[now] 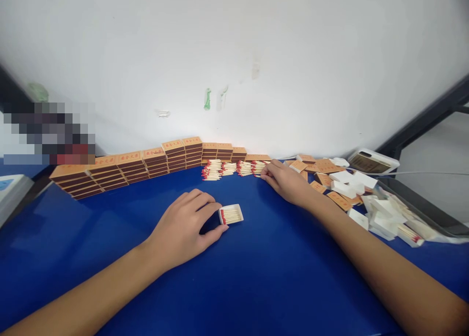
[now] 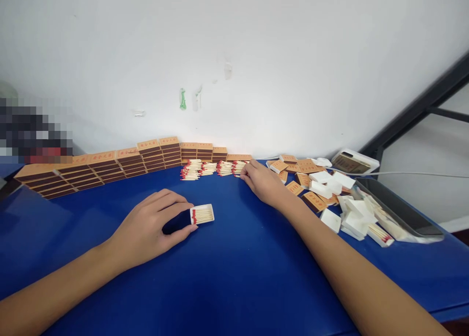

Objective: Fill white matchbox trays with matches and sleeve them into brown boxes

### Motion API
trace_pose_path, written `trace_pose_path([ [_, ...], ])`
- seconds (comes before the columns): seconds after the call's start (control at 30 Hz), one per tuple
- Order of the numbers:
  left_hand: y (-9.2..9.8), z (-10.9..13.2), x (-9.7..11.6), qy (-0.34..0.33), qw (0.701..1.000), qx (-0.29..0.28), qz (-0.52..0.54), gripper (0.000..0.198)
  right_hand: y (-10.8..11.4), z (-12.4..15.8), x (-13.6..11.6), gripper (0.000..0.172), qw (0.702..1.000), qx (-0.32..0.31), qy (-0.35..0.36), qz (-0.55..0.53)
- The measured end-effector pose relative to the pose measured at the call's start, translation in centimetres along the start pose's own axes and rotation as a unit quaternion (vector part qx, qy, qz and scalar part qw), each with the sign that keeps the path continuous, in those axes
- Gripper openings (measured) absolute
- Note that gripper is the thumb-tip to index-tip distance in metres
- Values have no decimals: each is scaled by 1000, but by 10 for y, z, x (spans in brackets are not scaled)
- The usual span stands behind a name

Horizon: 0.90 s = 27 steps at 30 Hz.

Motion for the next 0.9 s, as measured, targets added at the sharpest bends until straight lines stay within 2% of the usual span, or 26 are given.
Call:
trace_pose_path([
  [0.13,0,0,-1,1,1000,3,-1,26,3,0,-5,13,1000,-10,1,-5],
  [0.2,0,-1,-1,2,1000,5,-1,25,10,0,-15,13,1000,-5,3,-28],
  [0.27,0,-1,-1,2,1000,10,-1,25,20,1,-35,13,998,2,14,-64],
  [0.4,0,-2,-1,6,1000,11,-3,23,38,11,-94,12,989,5,55,-134],
  [0.53,0,-4,-1,6,1000,13,-5,22,37,25,-139,13,985,-11,125,-117],
  [0.7,0,-4,0,0,1000,18,-1,22,27,30,-148,14,984,-10,168,-48],
  [0.9,1,-4,0,0,1000,17,-3,21,28,32,-152,15,983,-10,181,-39],
])
Point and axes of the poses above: each hand's wrist, its own z-axis away from the middle knuckle, its own y-axis out of the back of the hand, x = y × z, the point moved 7 cm from there along -z, towards the middle knuckle, and after that the axes turned 15 degrees about x, right-handed, at the moved point
